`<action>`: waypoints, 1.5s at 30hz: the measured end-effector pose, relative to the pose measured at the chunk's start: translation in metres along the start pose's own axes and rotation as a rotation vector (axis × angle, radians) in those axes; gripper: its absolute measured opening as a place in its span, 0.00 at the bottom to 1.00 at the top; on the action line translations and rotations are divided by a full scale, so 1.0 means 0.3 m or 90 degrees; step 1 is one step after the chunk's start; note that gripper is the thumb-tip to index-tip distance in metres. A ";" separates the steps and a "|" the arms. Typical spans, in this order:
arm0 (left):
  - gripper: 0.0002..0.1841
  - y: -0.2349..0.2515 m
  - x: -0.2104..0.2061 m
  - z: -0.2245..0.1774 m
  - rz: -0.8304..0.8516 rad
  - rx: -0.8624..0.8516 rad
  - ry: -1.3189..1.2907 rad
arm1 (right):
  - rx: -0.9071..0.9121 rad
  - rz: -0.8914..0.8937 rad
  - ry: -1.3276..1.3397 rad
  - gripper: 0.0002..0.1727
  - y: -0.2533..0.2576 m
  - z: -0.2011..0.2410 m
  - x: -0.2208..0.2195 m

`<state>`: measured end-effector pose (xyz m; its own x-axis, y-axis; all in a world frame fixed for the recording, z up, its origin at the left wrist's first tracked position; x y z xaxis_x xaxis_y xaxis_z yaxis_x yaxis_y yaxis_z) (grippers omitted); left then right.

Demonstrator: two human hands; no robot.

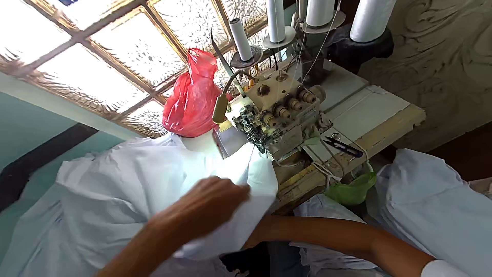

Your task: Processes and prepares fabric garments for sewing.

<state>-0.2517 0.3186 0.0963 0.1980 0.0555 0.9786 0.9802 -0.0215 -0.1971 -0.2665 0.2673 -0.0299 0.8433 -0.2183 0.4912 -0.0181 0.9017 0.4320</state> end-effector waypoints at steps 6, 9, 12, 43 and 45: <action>0.11 -0.118 -0.001 0.273 -0.149 0.198 -0.031 | 0.017 -0.106 -0.204 0.15 -0.156 -0.201 0.192; 0.17 -0.173 0.080 0.229 -0.234 0.146 -0.116 | 0.114 -0.327 -0.224 0.12 -0.139 -0.147 0.329; 0.19 -0.211 0.164 0.152 -0.316 0.044 -0.119 | 0.188 -0.402 -0.209 0.15 -0.087 -0.067 0.380; 0.16 -0.229 0.126 -0.023 -0.420 -0.079 -0.033 | 0.111 -0.333 -0.281 0.09 -0.061 -0.204 0.468; 0.15 -0.217 0.138 -0.023 -0.443 -0.050 -0.075 | 0.092 -0.379 -0.301 0.09 -0.054 -0.241 0.480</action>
<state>-0.3074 0.3154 0.1502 -0.4700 0.1894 0.8621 0.8766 -0.0136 0.4810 -0.1060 0.2481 -0.0209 0.4150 -0.8163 0.4018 0.2690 0.5320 0.8029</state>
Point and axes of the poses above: each hand's wrist, its own y-axis towards the middle knuckle, its own x-axis out of the back of the hand, z = x × y, the point moved 5 cm from there along y, towards the middle knuckle, and after that the axes turned 14 degrees about -z, right-handed, at the moved point
